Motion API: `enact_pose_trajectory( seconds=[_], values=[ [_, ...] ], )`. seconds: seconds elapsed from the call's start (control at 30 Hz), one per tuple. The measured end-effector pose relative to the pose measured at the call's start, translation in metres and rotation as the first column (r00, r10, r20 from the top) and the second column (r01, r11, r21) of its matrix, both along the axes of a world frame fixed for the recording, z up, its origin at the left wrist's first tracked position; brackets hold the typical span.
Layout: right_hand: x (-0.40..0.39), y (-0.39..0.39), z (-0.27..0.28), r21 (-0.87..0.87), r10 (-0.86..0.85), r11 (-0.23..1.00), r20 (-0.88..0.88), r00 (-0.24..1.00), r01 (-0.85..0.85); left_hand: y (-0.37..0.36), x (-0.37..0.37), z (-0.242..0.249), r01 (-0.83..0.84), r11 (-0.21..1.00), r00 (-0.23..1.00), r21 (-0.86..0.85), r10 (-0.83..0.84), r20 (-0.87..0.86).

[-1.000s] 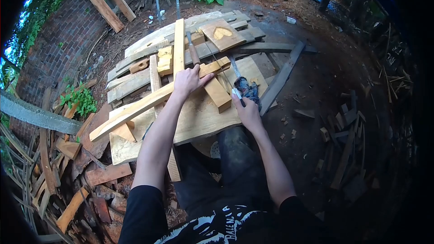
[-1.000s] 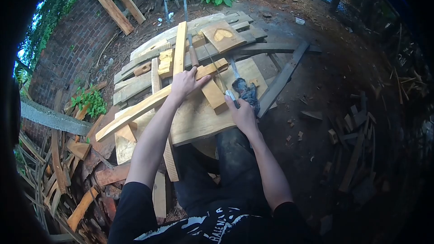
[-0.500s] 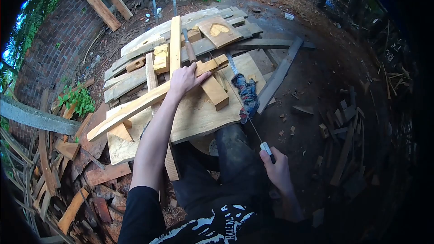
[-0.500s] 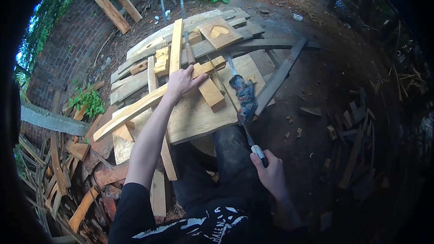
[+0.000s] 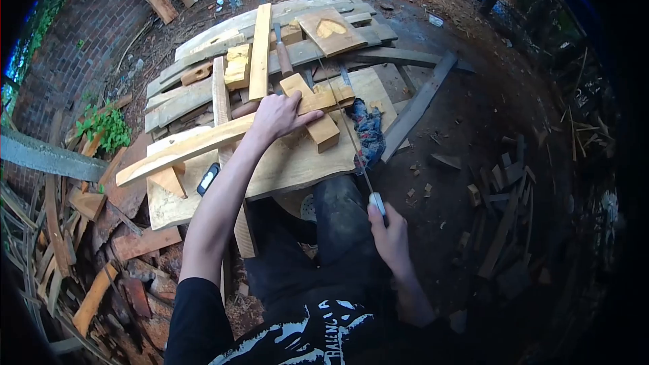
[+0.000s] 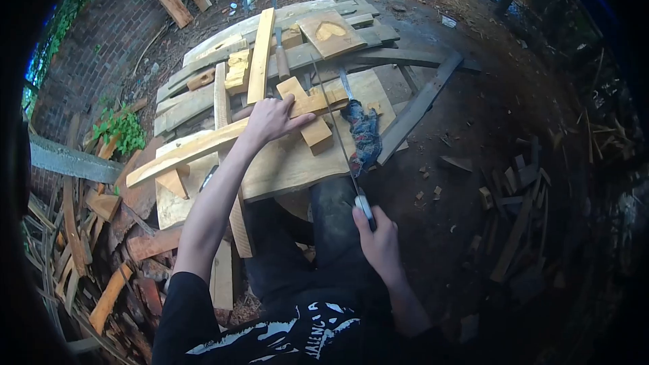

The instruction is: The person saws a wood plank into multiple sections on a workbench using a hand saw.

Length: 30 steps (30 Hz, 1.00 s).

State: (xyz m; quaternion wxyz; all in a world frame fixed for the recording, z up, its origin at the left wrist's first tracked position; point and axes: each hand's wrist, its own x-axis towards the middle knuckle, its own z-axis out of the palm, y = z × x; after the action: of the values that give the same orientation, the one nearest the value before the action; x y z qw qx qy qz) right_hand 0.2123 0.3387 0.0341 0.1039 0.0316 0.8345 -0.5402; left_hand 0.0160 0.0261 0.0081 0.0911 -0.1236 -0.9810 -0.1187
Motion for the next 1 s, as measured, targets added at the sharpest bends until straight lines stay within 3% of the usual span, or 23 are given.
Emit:
enact_pose_trajectory(
  seconds=[0.13, 0.27, 0.37, 0.4, 0.6, 0.7, 0.83, 0.97, 1.0],
  values=[
    [-0.061, -0.028, -0.029, 0.040, -0.004, 0.999, -0.100, 0.995, 0.008, 0.003, 0.002, 0.003, -0.007, 0.999, 1.000, -0.037, 0.007, -0.013],
    [-0.092, -0.044, -0.053, 0.051, 0.002, 0.999, -0.060, 0.998, 0.001, 0.000, 0.000, 0.001, -0.027, 1.000, 0.998, 0.006, 0.027, -0.059],
    [-0.081, -0.045, -0.067, -0.143, -0.015, 0.989, 0.041, 0.999, 0.020, 0.003, 0.003, 0.001, -0.072, 0.997, 0.997, -0.005, 0.072, -0.020],
    [-0.075, -0.052, -0.073, -0.242, -0.025, 0.970, -0.049, 0.998, 0.013, 0.002, 0.002, 0.001, -0.058, 0.998, 0.998, 0.001, 0.058, -0.034],
    [-0.006, -0.001, -0.075, -0.189, 0.050, 0.980, -0.073, 0.996, -0.063, 0.002, 0.004, 0.007, -0.057, 0.998, 0.998, -0.017, 0.057, -0.006],
    [0.013, 0.019, -0.069, -0.330, 0.035, 0.944, 0.135, 0.990, 0.011, 0.004, 0.007, 0.003, -0.042, 0.999, 0.999, -0.016, 0.042, 0.005],
    [-0.002, -0.001, -0.069, -0.283, 0.027, 0.959, 0.078, 0.997, -0.003, 0.006, 0.008, 0.006, -0.027, 1.000, 0.999, 0.003, 0.027, -0.025],
    [-0.069, -0.040, -0.076, -0.209, -0.007, 0.978, -0.071, 0.997, -0.008, 0.004, 0.005, 0.004, -0.009, 1.000, 1.000, -0.006, 0.009, -0.014],
    [-0.088, -0.049, -0.073, -0.155, -0.010, 0.988, -0.038, 0.999, 0.004, 0.004, 0.006, 0.005, -0.010, 1.000, 1.000, 0.000, 0.010, -0.009]
  ],
)
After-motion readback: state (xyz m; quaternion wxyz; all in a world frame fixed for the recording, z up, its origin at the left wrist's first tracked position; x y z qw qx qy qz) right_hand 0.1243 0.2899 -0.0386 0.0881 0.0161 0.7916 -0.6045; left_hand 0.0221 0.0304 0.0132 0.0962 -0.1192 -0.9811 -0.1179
